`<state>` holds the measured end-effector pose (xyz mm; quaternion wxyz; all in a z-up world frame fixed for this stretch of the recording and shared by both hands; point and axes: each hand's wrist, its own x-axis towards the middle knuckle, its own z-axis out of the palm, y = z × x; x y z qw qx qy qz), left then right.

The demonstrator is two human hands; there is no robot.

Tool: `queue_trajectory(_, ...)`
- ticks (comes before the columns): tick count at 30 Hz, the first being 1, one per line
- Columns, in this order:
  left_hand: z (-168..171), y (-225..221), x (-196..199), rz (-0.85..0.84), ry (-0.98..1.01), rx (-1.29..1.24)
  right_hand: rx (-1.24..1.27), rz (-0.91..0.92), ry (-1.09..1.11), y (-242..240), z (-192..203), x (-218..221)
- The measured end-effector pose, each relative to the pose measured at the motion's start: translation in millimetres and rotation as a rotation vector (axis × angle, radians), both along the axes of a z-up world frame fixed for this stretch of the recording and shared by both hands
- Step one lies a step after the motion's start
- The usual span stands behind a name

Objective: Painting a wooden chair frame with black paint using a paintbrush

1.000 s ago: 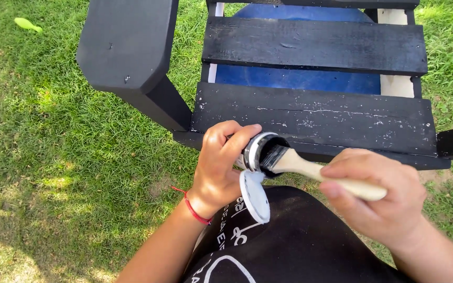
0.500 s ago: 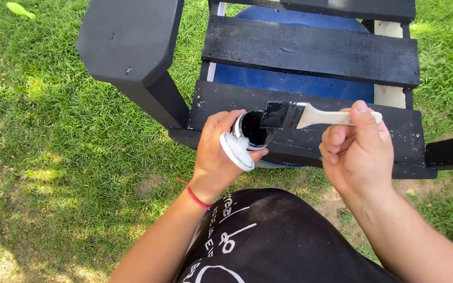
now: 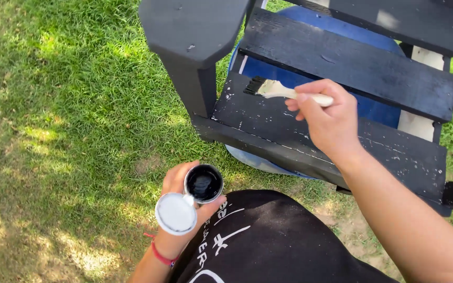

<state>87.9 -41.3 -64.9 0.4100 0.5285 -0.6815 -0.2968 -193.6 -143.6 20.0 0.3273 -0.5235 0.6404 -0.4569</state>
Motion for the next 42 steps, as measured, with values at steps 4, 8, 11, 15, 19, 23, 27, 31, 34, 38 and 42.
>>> queue_trajectory(4, -2, 6, 8, 0.029, -0.043, -0.017, 0.029, 0.069, 0.082, -23, -12, 13)
queue_trajectory(8, -2, 10, 13, 0.069, -0.047, -0.001, 0.044, 0.165, 0.258, -31, -20, 15)
queue_trajectory(11, -2, 13, 17, 0.081, -0.041, -0.036, 0.037, 0.149, 0.416, -33, -20, 5)
queue_trajectory(15, -4, 16, 21, 0.096, -0.052, -0.06, -0.055, 0.129, 0.273, -44, -7, 7)
queue_trajectory(19, -9, 21, 22, 0.121, -0.045, -0.026, -0.03, 0.172, 0.316, -56, -10, 16)
queue_trajectory(23, -3, 22, 24, 0.123, -0.021, -0.061, 0.098, 0.281, 0.42, -44, -4, 16)
queue_trajectory(27, -9, 23, 28, 0.113, -0.04, -0.062, -0.085, 0.242, 0.416, -40, -9, 6)
queue_trajectory(31, -10, 24, 27, 0.115, -0.053, -0.079, -0.055, 0.21, 0.523, -57, -3, 16)
queue_trajectory(34, -8, 25, 27, 0.101, -0.015, -0.074, -0.006, 0.253, 0.478, -52, -17, 23)
queue_trajectory(38, -12, 25, 30, 0.123, -0.037, -0.05, 0.087, 0.287, 0.387, -40, -10, 27)
queue_trajectory(42, -12, 27, 30, 0.115, -0.023, -0.046, 0.054, 0.175, 0.402, -49, 7, 27)
